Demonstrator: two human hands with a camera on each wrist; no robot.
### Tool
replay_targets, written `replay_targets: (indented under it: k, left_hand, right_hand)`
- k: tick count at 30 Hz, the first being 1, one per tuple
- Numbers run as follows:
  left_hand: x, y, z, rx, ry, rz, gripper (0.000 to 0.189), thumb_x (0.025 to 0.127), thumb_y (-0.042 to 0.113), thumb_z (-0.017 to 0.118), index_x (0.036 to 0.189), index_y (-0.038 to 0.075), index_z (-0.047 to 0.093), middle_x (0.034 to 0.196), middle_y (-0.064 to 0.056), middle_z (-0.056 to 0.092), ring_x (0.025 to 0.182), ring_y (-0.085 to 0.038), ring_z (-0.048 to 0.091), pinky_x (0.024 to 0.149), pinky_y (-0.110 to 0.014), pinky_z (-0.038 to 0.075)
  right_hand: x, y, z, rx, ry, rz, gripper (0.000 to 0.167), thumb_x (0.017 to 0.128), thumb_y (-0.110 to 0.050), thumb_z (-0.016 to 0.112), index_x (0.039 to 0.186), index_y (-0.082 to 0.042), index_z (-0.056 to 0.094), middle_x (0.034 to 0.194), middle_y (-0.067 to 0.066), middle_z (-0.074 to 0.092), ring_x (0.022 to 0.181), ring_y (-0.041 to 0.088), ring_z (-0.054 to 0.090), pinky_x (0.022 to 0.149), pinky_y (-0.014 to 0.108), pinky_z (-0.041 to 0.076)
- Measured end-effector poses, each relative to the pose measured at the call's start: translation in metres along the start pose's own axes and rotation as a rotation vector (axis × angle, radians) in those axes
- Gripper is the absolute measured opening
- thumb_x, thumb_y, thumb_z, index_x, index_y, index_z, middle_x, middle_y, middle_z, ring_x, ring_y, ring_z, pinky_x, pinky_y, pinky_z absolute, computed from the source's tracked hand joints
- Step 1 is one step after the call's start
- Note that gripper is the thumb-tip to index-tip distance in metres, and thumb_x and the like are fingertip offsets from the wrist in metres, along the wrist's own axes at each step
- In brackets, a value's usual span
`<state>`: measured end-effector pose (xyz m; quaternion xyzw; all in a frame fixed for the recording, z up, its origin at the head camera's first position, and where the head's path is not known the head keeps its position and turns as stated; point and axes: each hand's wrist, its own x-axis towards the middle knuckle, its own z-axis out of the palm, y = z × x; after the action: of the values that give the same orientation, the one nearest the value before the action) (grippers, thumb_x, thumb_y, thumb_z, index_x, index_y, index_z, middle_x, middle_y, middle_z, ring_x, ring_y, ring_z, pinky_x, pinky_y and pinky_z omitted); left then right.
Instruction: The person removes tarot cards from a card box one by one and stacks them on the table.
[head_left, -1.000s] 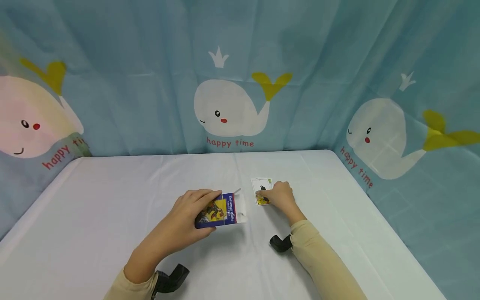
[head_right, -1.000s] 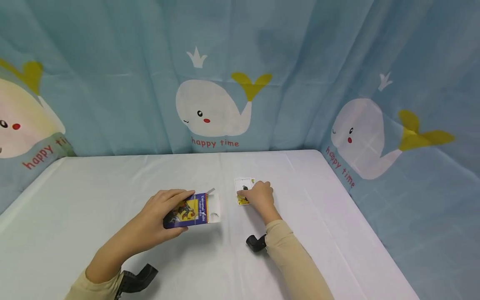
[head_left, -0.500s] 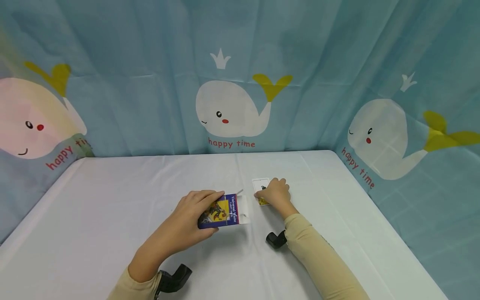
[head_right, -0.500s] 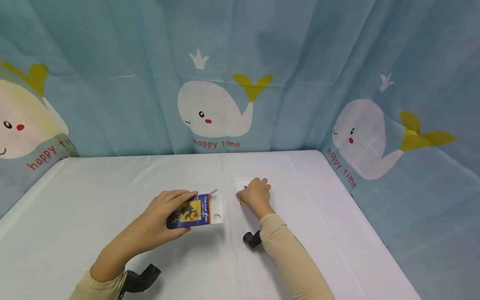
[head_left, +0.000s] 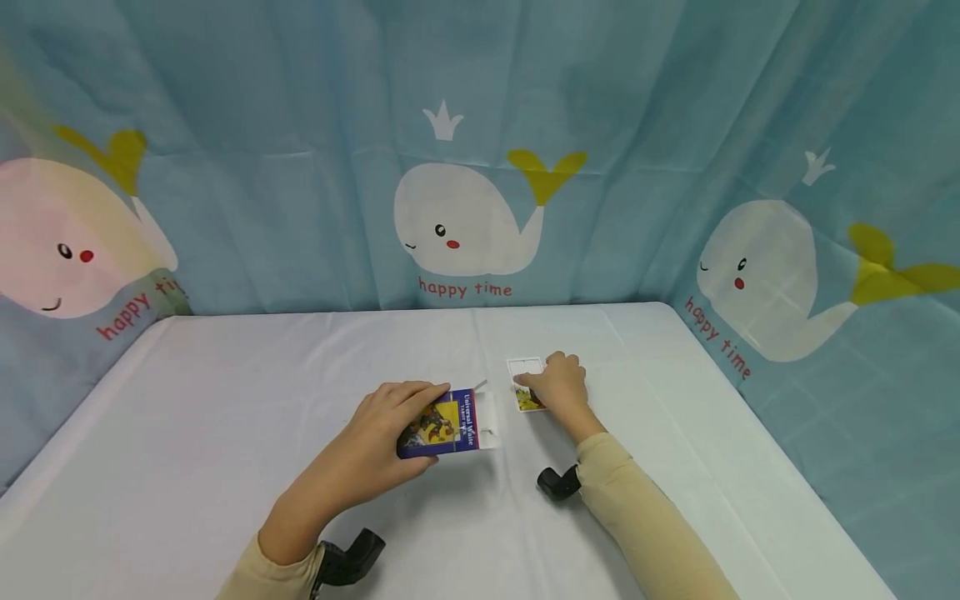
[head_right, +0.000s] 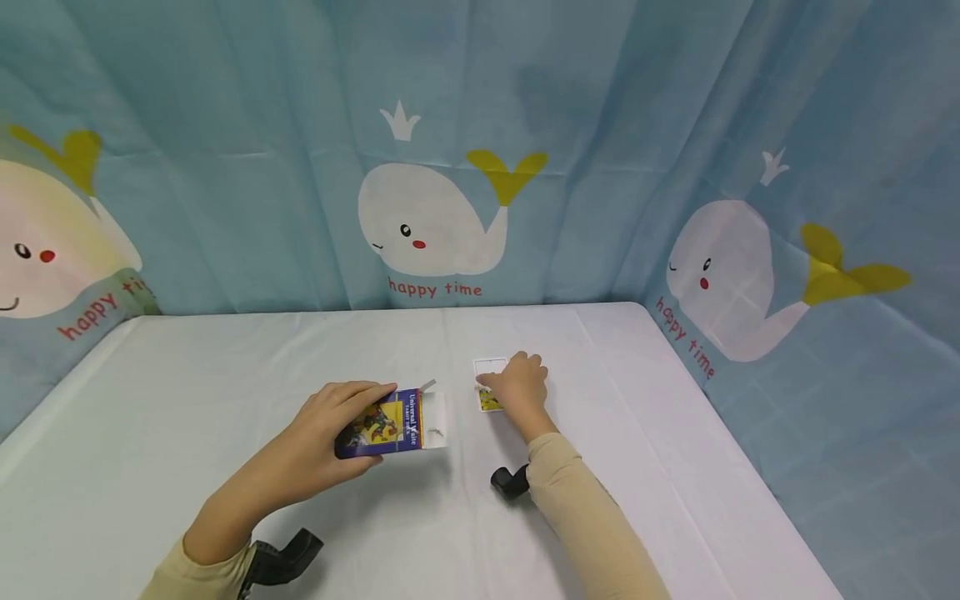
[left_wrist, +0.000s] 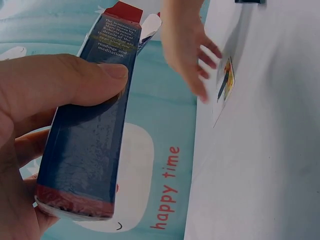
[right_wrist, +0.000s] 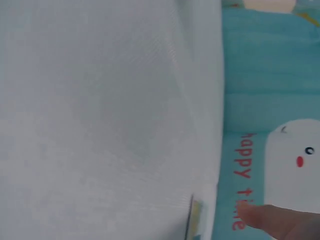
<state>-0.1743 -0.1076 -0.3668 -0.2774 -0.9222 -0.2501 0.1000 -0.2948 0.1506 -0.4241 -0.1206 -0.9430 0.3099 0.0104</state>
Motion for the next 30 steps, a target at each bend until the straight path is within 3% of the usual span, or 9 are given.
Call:
replay_targets:
  k: [4, 6, 15, 22, 30]
  left_hand:
    - [0.0, -0.001, 0.0, 0.002, 0.003, -0.002, 0.077, 0.076, 0.018, 0.085, 0.145, 0.015, 0.052, 0.138, -0.004, 0.057, 0.122, -0.025, 0.051, 0.1, -0.053, 0.043]
    - [0.0, -0.002, 0.0, 0.003, 0.004, -0.004, 0.077, 0.076, 0.018, 0.085, 0.145, 0.016, 0.052, 0.138, -0.004, 0.057, 0.122, -0.025, 0.051, 0.1, -0.053, 0.043]
    - [0.002, -0.002, 0.002, 0.002, -0.008, -0.008, 0.077, 0.076, 0.018, 0.085, 0.145, 0.017, 0.051, 0.139, -0.004, 0.057, 0.124, -0.026, 0.051, 0.101, -0.054, 0.042]
    - [0.001, -0.002, 0.002, 0.0, -0.013, -0.004, 0.076, 0.076, 0.019, 0.085, 0.145, 0.017, 0.052, 0.138, -0.005, 0.057, 0.123, -0.026, 0.051, 0.101, -0.053, 0.042]
    - [0.002, -0.001, 0.003, -0.001, -0.025, -0.006, 0.077, 0.077, 0.018, 0.085, 0.145, 0.018, 0.051, 0.138, -0.005, 0.057, 0.124, -0.027, 0.051, 0.102, -0.054, 0.042]
  right_hand:
    - [-0.01, 0.004, -0.017, 0.215, 0.063, -0.109, 0.049, 0.086, -0.025, 0.075, 0.122, 0.005, 0.061, 0.126, 0.025, 0.055, 0.115, 0.04, 0.054, 0.093, 0.049, 0.048]
    - [-0.018, 0.003, -0.026, 0.266, 0.069, -0.144, 0.044, 0.086, -0.021, 0.075, 0.12, 0.004, 0.064, 0.123, 0.023, 0.058, 0.111, 0.037, 0.057, 0.091, 0.047, 0.049]
    - [-0.062, -0.004, -0.049, 0.366, -0.037, -0.161, 0.033, 0.087, -0.023, 0.075, 0.113, -0.005, 0.07, 0.107, 0.011, 0.069, 0.1, 0.024, 0.062, 0.074, 0.026, 0.048]
    - [-0.085, -0.013, -0.052, 0.503, -0.123, -0.191, 0.024, 0.086, -0.019, 0.077, 0.105, -0.006, 0.072, 0.095, 0.008, 0.072, 0.078, 0.017, 0.071, 0.08, 0.033, 0.058]
    - [-0.103, -0.018, -0.051, 0.539, -0.172, -0.208, 0.018, 0.086, -0.018, 0.076, 0.1, -0.006, 0.073, 0.088, 0.005, 0.074, 0.073, 0.018, 0.072, 0.078, 0.032, 0.057]
